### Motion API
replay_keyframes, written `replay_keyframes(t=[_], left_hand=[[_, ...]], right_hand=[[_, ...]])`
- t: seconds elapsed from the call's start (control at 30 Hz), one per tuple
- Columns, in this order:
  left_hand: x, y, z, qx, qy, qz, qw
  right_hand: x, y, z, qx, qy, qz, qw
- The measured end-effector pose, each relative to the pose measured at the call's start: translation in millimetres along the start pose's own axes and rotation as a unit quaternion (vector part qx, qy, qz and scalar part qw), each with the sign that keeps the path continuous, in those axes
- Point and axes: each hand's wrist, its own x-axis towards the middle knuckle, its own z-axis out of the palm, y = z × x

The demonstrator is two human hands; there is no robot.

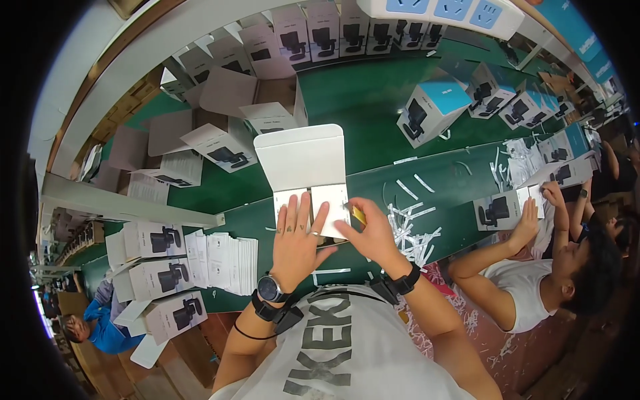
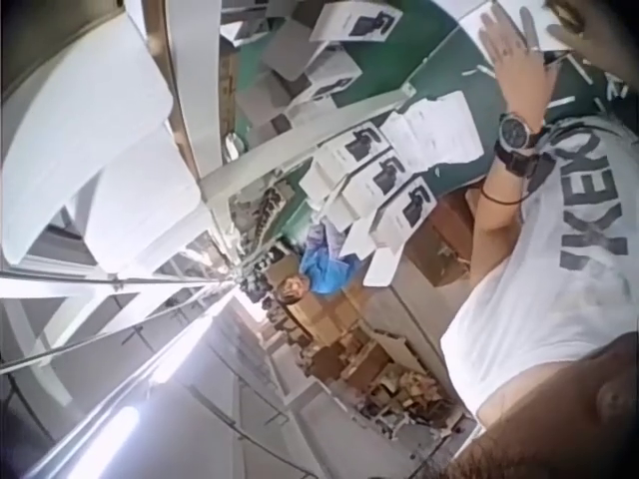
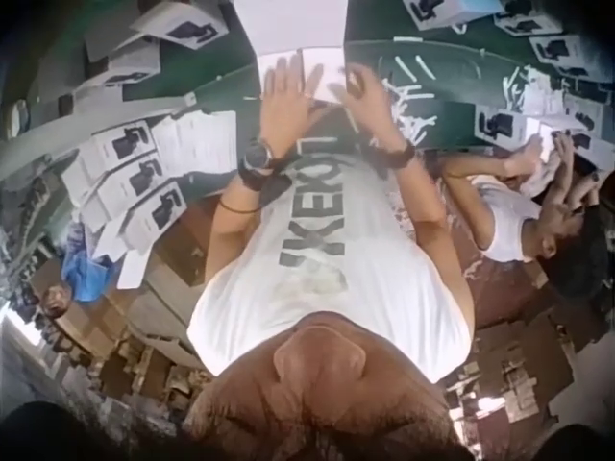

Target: The person places a manual into a white box, applies a sticker to it, and closes the lid. They then apply a sticker to a blue box and place it inside the white box before setting it on a shelf.

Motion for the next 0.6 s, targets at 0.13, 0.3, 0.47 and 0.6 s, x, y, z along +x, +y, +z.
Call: replay_keyframes(t=[0.13, 0.3, 0.47, 0.6], left_hand=[[0.6, 8.4, 27.6, 0.066, 0.074, -0.019, 0.995], [-3.4, 10.2, 29.3, 0.052, 0.081, -0.013, 0.995], [-1.5, 10.2, 28.0, 0.041, 0.079, -0.014, 0.996], [-0.2, 10.1, 25.3, 0.041, 0.075, -0.014, 0.996]], right_hand=[[19.7, 7.0, -12.6, -0.074, 0.072, -0.112, 0.988], [24.2, -6.1, -26.9, -0.143, 0.089, -0.112, 0.979], [19.4, -9.4, -26.7, -0.170, 0.093, -0.104, 0.976], [17.8, 0.9, -17.6, -0.109, 0.072, -0.066, 0.989]])
